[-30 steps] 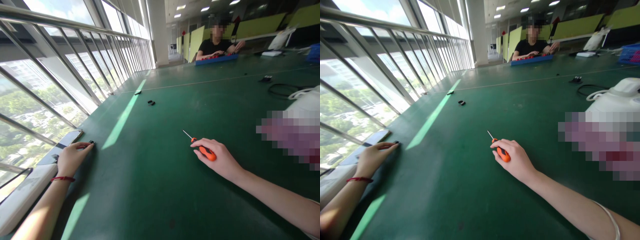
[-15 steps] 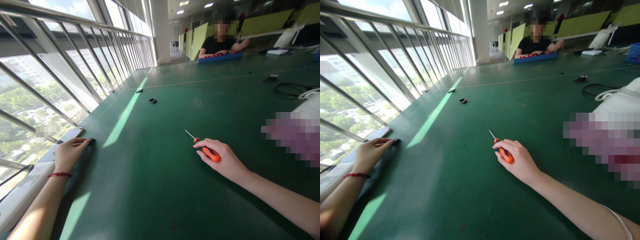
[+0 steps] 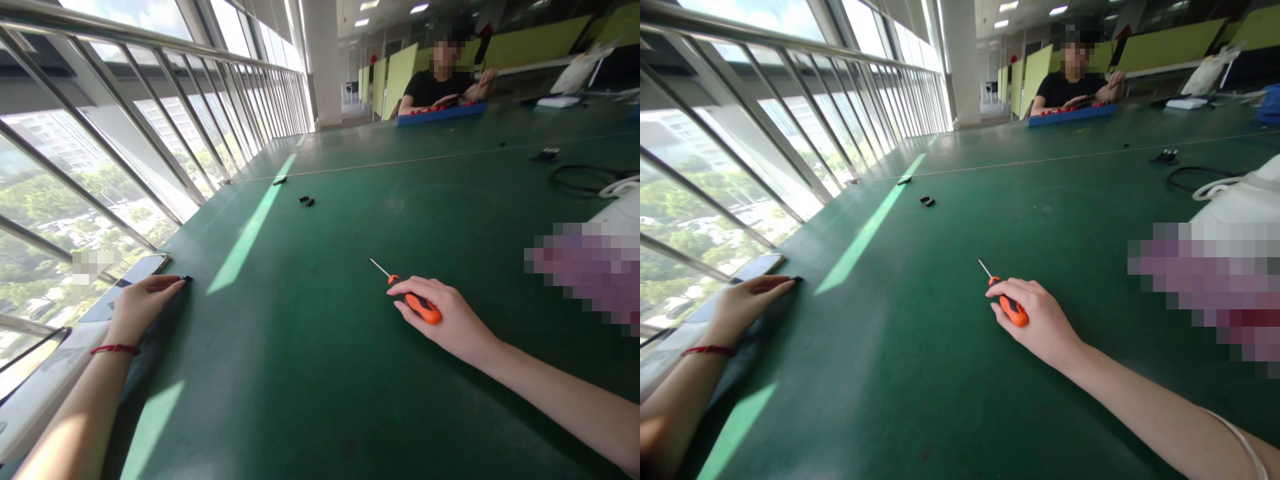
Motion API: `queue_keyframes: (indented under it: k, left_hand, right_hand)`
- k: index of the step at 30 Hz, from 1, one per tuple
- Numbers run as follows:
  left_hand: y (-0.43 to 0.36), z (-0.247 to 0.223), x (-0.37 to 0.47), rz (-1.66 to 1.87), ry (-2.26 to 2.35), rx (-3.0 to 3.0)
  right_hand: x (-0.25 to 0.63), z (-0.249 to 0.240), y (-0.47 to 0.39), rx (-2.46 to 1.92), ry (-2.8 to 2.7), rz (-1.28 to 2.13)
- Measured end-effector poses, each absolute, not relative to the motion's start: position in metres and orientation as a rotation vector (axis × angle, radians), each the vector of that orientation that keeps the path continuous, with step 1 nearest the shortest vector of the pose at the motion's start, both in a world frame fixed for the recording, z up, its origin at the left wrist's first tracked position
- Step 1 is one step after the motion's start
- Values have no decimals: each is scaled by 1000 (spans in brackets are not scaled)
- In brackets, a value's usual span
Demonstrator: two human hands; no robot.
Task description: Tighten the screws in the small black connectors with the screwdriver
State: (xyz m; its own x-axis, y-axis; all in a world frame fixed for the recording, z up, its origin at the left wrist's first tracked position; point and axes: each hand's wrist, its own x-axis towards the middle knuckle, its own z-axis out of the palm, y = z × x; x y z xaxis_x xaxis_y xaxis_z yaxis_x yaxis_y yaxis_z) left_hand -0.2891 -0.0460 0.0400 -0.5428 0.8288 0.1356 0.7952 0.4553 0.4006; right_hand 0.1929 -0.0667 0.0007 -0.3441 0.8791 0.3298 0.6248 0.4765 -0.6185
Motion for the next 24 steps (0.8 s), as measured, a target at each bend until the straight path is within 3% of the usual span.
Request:
queue_keyframes:
  k: [5,14,19,24]
  left_hand:
    - [-45,40,-260,807,2669,1583]
    - [-19,33,-77,919,1584,2250]
    - [2,21,-7,879,1376,2386]
    - [11,6,10,903,1357,2392]
  right_hand:
    - [192,0,-67,-1239,-2075,500]
    - [194,-1,-68,-1269,-2041,548]
    - [195,1,-68,-1238,-1956,549]
    - [197,0,-68,-1275,-1810,491]
